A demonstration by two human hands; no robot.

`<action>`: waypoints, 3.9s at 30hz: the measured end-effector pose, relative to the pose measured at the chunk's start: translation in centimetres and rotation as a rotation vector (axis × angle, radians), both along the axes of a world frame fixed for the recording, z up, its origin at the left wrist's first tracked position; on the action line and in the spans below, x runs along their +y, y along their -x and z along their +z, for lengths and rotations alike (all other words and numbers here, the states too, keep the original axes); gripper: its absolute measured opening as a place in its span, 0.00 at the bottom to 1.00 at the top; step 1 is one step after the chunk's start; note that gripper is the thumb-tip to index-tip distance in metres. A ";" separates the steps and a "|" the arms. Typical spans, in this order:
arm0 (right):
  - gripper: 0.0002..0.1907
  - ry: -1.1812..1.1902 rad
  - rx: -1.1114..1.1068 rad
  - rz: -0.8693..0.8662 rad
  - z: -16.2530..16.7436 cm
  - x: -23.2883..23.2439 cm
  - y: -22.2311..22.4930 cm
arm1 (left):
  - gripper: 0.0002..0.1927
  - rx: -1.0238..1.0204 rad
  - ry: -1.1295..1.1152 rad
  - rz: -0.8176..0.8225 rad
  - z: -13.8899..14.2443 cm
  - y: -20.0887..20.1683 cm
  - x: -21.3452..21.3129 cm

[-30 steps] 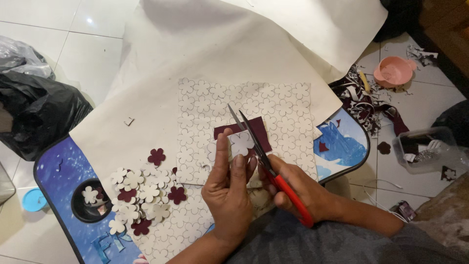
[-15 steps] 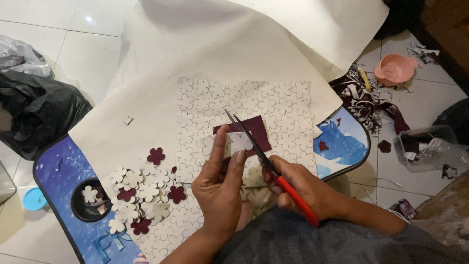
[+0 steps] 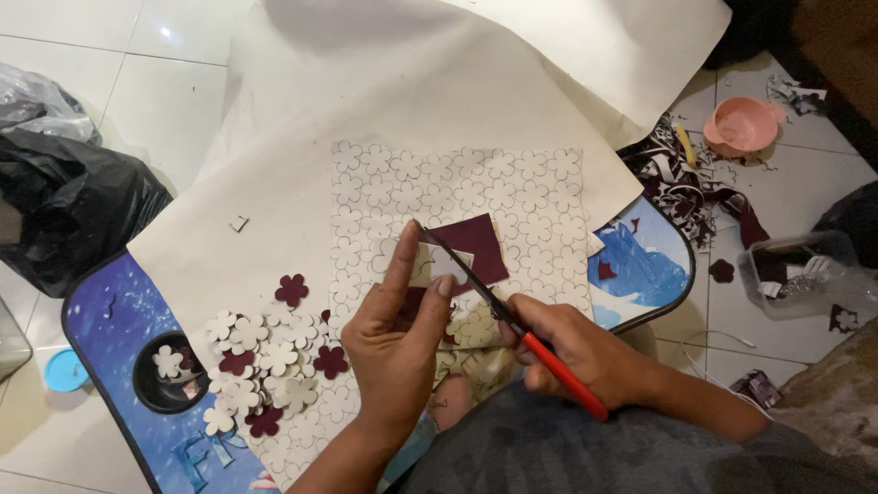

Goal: The person uses red-handled scissors to cut flower-shaped pieces from a sheet of maroon material that has a pre-drawn pattern. The cut shapes are placed on the table next to a pile of previously cut white and maroon pieces.

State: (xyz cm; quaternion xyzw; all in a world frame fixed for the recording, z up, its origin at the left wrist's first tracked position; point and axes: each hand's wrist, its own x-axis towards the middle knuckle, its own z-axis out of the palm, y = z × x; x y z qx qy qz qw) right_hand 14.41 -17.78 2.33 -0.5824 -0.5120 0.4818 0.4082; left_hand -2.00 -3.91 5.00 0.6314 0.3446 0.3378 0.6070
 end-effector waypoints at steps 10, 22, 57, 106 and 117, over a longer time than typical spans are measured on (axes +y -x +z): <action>0.50 0.054 -0.019 0.019 0.1 -0.2 -0.5 | 0.32 0.082 -0.147 -0.114 1.3 0.7 1.4; 0.49 0.082 -0.049 0.032 -1.4 -0.6 -0.7 | 0.33 0.148 -0.159 -0.127 2.2 0.9 2.0; 0.56 -0.028 0.197 -0.077 1.0 0.3 0.7 | 0.15 -0.334 0.355 -0.074 -2.0 -0.3 -2.0; 0.52 -0.036 0.038 -0.021 0.1 -1.0 -0.7 | 0.18 -0.070 0.159 -0.200 1.0 -0.1 -1.2; 0.51 -0.003 0.043 -0.052 0.2 -1.0 -0.8 | 0.21 -0.092 0.163 -0.182 1.2 0.1 -0.4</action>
